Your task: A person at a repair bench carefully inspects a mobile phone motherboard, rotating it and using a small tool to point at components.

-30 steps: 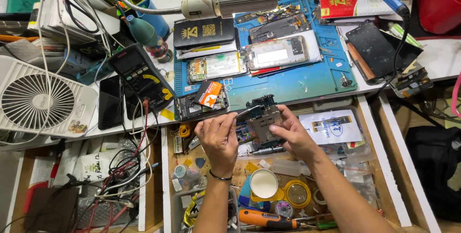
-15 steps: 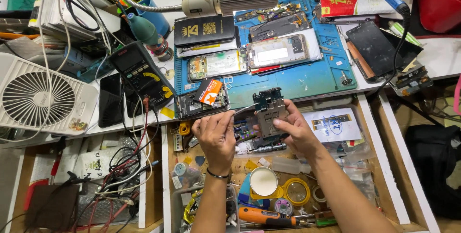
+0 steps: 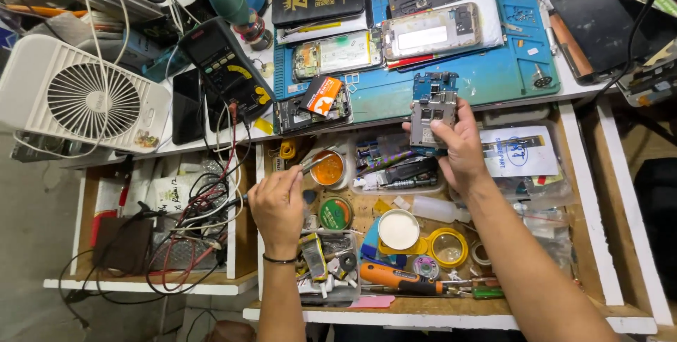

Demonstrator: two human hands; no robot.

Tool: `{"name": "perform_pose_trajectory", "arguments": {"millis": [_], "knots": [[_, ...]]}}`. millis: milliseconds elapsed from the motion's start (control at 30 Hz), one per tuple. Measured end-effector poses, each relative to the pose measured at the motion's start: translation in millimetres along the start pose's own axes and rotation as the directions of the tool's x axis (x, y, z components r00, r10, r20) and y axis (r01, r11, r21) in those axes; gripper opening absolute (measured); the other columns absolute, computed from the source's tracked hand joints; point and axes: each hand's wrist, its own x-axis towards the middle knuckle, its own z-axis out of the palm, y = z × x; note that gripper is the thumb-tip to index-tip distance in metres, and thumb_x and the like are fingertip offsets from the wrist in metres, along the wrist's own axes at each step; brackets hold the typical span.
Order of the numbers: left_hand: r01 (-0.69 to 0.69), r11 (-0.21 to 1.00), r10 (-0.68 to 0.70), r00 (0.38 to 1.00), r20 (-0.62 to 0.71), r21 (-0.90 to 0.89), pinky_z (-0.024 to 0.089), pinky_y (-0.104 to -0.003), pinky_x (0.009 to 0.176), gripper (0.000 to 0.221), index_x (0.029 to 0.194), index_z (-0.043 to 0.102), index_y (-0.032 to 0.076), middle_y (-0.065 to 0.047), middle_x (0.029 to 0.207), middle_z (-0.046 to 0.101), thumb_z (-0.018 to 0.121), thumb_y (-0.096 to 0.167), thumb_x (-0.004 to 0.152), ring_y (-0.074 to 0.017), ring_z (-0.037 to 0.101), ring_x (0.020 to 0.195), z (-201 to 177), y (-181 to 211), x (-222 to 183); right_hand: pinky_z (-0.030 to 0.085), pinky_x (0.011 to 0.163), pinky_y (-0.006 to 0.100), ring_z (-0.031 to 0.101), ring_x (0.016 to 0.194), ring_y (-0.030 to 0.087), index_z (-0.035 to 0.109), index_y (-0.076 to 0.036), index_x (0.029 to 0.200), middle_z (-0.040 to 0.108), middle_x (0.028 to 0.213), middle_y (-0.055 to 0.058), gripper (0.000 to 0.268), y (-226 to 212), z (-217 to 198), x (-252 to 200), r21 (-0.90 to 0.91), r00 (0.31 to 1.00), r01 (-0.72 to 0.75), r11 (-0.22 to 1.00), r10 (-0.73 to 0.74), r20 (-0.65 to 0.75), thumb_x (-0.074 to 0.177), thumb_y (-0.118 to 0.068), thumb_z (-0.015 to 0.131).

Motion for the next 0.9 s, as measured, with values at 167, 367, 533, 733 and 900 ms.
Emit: {"name": "perform_pose_trajectory", "arguments": {"millis": [167, 367, 533, 733, 900], "knots": [[0.056, 0.985, -0.065, 0.997, 0.052, 0.165, 0.042, -0.040, 0.096, 0.011, 0.103, 0.079, 0.027, 0.004, 0.089, 0.074, 0.069, 0.027, 0.098, -0.0173, 0.069, 0.087, 15.7, -19.9, -20.3, 0.058, 0.091, 0.059, 0.068, 0.106, 0.047, 0.044, -0.009, 0.127, 0.065, 0.125, 0.030, 0.038, 1.3, 2.7, -3.1, 0.007, 1.000, 0.003, 1.000, -0.003, -0.007, 0.093, 0.004, 0.054], [0.040, 0.971, -0.055, 0.997, 0.055, 0.235, 0.040, -0.040, 0.100, 0.013, 0.106, 0.078, 0.033, 0.007, 0.089, 0.073, 0.066, 0.031, 0.099, -0.0135, 0.067, 0.088, 28.8, -24.3, -18.9, 0.058, 0.089, 0.061, 0.067, 0.105, 0.050, 0.044, -0.008, 0.127, 0.064, 0.124, 0.031, 0.037, 1.1, 3.9, -2.9, 0.006, 1.000, -0.009, 1.000, 0.009, 0.008, 0.093, 0.005, 0.053], [0.010, 0.972, -0.030, 0.996, 0.084, 0.234, 0.038, -0.041, 0.101, 0.013, 0.104, 0.078, 0.033, 0.008, 0.087, 0.072, 0.066, 0.031, 0.099, -0.0121, 0.067, 0.087, 25.8, -20.6, -19.7, 0.058, 0.088, 0.059, 0.067, 0.105, 0.049, 0.044, -0.008, 0.127, 0.064, 0.125, 0.032, 0.037, -2.6, 8.2, -4.5, -0.015, 1.000, -0.010, 1.000, 0.011, 0.019, 0.093, 0.005, 0.053], [0.072, 0.974, -0.093, 0.992, 0.090, 0.213, 0.039, -0.042, 0.100, 0.015, 0.105, 0.079, 0.033, 0.006, 0.088, 0.073, 0.065, 0.032, 0.100, -0.0138, 0.068, 0.086, 29.0, -31.7, -22.3, 0.058, 0.088, 0.059, 0.067, 0.105, 0.049, 0.044, -0.009, 0.128, 0.063, 0.127, 0.031, 0.038, -1.8, 6.5, -3.7, -0.005, 0.999, -0.040, 0.999, 0.040, 0.023, 0.093, 0.005, 0.052], [0.171, 0.985, -0.174, 0.978, 0.116, 0.034, 0.042, -0.039, 0.096, 0.014, 0.103, 0.080, 0.030, 0.004, 0.087, 0.075, 0.068, 0.030, 0.097, -0.0163, 0.071, 0.084, 18.7, -20.9, -17.2, 0.057, 0.087, 0.060, 0.066, 0.106, 0.050, 0.045, -0.009, 0.128, 0.063, 0.127, 0.032, 0.039, -2.8, 8.0, -4.8, 0.009, 0.999, -0.045, 0.999, 0.045, 0.022, 0.093, 0.005, 0.052]]}}
